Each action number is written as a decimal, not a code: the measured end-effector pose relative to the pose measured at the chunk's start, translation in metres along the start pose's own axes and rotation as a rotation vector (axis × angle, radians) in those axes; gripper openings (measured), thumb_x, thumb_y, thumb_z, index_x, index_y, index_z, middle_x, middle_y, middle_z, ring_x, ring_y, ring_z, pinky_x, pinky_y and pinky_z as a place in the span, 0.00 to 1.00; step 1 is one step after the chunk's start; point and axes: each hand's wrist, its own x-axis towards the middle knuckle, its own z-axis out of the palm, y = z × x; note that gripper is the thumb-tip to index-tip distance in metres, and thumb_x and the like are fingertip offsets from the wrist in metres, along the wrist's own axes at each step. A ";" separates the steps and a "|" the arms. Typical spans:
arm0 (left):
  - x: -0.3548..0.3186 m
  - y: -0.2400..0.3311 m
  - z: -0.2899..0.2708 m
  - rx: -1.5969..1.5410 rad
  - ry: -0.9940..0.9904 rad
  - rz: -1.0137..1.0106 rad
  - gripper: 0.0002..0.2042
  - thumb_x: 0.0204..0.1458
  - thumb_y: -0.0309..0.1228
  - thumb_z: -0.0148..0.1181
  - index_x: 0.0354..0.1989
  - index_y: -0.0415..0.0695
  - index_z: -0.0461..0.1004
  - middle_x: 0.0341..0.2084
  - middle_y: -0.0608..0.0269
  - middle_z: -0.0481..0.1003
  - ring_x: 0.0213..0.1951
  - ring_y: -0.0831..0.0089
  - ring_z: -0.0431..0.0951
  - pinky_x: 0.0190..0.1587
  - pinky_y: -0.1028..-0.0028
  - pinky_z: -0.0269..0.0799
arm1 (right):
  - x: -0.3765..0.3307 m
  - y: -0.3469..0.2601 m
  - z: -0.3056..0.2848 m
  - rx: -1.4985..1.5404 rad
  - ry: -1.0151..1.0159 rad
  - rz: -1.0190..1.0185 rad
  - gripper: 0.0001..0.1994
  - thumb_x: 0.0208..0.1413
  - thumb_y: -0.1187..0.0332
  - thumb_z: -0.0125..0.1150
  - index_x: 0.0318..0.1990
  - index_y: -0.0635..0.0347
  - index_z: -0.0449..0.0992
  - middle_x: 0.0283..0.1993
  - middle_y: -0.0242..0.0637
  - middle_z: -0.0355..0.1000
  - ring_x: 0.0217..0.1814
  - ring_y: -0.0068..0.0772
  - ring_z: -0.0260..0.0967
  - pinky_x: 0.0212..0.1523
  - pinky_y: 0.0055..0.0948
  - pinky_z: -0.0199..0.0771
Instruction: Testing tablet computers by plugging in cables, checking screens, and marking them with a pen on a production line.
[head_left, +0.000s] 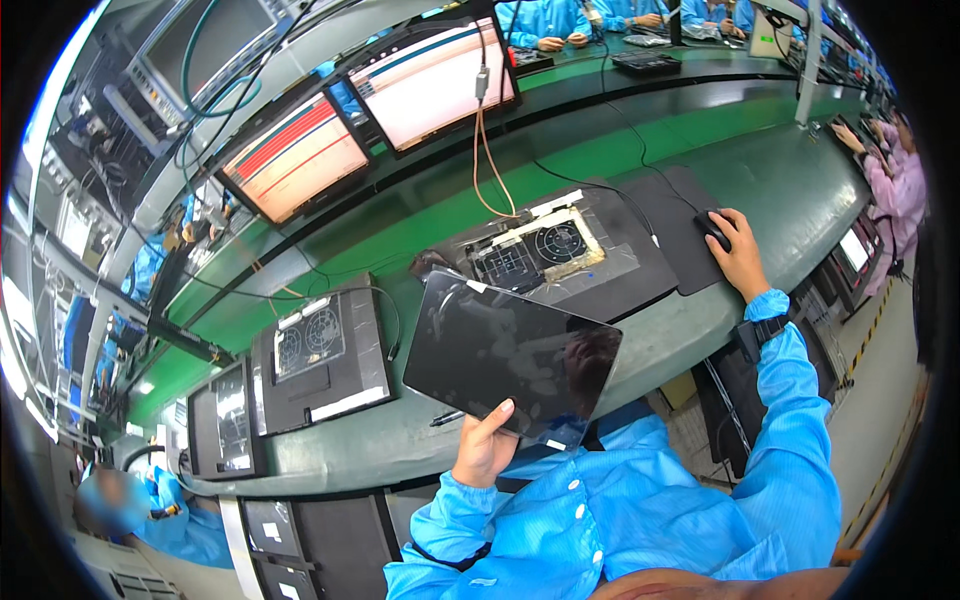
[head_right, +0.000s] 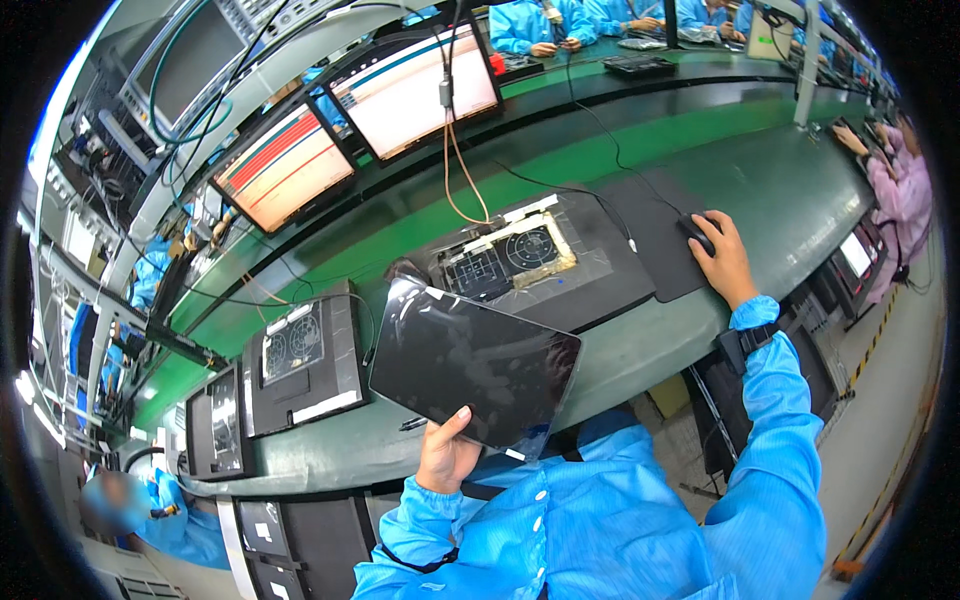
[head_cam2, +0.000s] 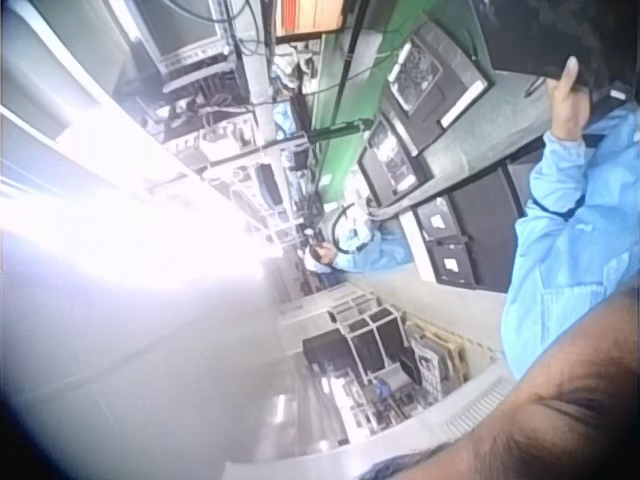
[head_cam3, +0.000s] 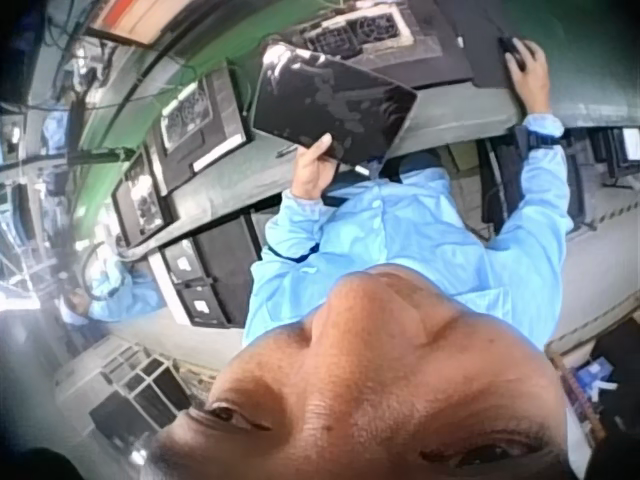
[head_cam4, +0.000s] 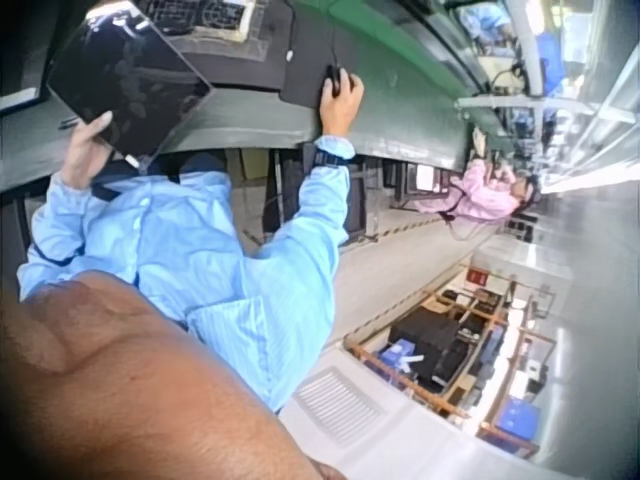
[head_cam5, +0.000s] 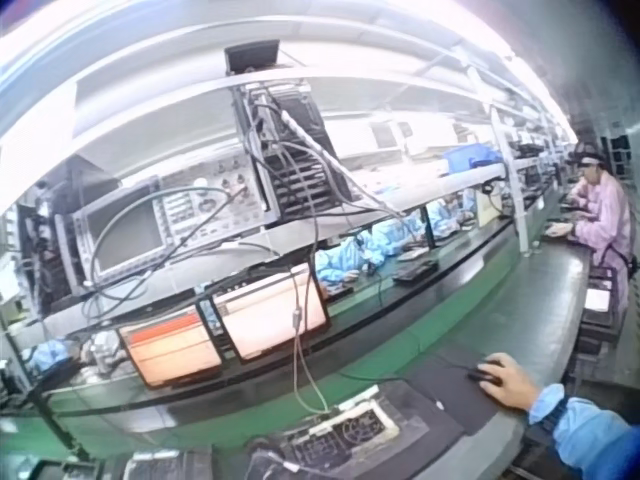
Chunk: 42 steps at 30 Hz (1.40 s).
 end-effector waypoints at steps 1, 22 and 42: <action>0.000 -0.001 -0.001 -0.005 0.005 0.003 0.28 0.65 0.20 0.64 0.74 0.40 0.68 0.68 0.51 0.75 0.70 0.52 0.76 0.76 0.49 0.68 | 0.001 -0.001 0.000 -0.012 -0.008 0.022 0.23 0.64 0.67 0.72 0.66 0.57 0.81 0.70 0.48 0.72 0.72 0.56 0.72 0.70 0.46 0.75; 0.000 -0.002 0.015 0.096 0.065 0.201 0.23 0.66 0.21 0.63 0.69 0.43 0.74 0.62 0.56 0.79 0.65 0.56 0.79 0.71 0.52 0.73 | 0.009 -0.033 -0.012 -0.117 0.038 -0.265 0.30 0.61 0.71 0.71 0.72 0.54 0.75 0.75 0.48 0.69 0.76 0.57 0.68 0.74 0.50 0.70; -0.034 0.086 0.016 -0.306 0.101 0.374 0.11 0.71 0.24 0.60 0.56 0.42 0.84 0.53 0.56 0.88 0.61 0.62 0.85 0.73 0.49 0.75 | 0.077 -0.106 -0.032 0.063 -0.440 -0.258 0.11 0.68 0.64 0.70 0.46 0.62 0.77 0.42 0.47 0.80 0.51 0.56 0.79 0.51 0.47 0.79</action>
